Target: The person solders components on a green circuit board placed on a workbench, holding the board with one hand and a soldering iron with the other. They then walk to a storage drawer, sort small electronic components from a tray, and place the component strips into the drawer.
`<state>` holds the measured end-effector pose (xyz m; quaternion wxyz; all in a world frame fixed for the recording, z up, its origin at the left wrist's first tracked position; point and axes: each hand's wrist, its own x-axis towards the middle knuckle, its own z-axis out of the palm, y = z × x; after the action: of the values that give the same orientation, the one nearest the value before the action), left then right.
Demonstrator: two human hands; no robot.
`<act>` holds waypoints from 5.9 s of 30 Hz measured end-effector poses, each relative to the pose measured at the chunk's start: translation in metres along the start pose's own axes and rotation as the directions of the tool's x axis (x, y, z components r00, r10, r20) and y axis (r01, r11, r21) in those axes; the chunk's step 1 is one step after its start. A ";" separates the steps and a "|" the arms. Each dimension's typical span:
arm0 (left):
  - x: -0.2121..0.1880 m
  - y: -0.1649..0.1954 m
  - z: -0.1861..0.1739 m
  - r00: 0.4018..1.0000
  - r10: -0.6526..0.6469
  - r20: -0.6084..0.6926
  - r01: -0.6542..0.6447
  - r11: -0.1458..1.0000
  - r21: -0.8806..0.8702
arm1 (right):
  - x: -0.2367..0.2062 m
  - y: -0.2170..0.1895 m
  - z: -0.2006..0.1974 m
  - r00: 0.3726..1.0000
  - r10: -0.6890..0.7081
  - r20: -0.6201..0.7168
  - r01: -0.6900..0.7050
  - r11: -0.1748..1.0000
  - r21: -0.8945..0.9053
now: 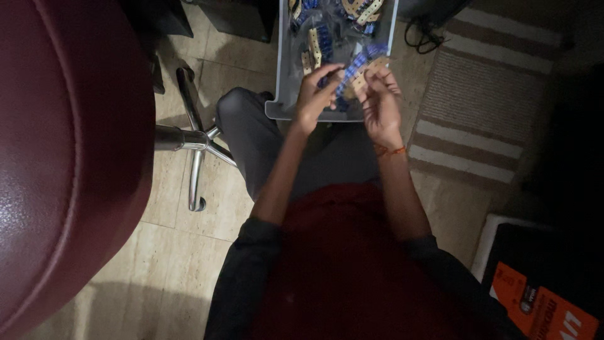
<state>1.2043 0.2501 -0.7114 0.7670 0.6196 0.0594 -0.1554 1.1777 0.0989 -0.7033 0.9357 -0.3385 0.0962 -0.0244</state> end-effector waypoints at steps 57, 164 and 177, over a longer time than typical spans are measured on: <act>-0.055 -0.063 -0.054 0.979 0.079 0.186 0.148 0.341 -0.928 | 0.068 0.041 -0.001 0.919 0.037 0.394 0.329 -0.624 -0.709; 0.006 -0.044 0.001 1.000 0.025 -0.002 -0.024 0.932 -0.363 | 0.015 0.031 -0.001 0.947 -0.300 0.114 0.189 0.235 -0.953; 0.004 -0.031 -0.013 0.789 0.416 -0.453 -0.158 0.848 0.506 | 0.086 0.065 0.073 0.802 0.244 0.545 0.586 -0.500 -0.638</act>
<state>1.1994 0.2566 -0.7445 0.5710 0.7965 0.1411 0.1404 1.2747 0.1850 -0.7036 0.1407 -0.9615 -0.2341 -0.0300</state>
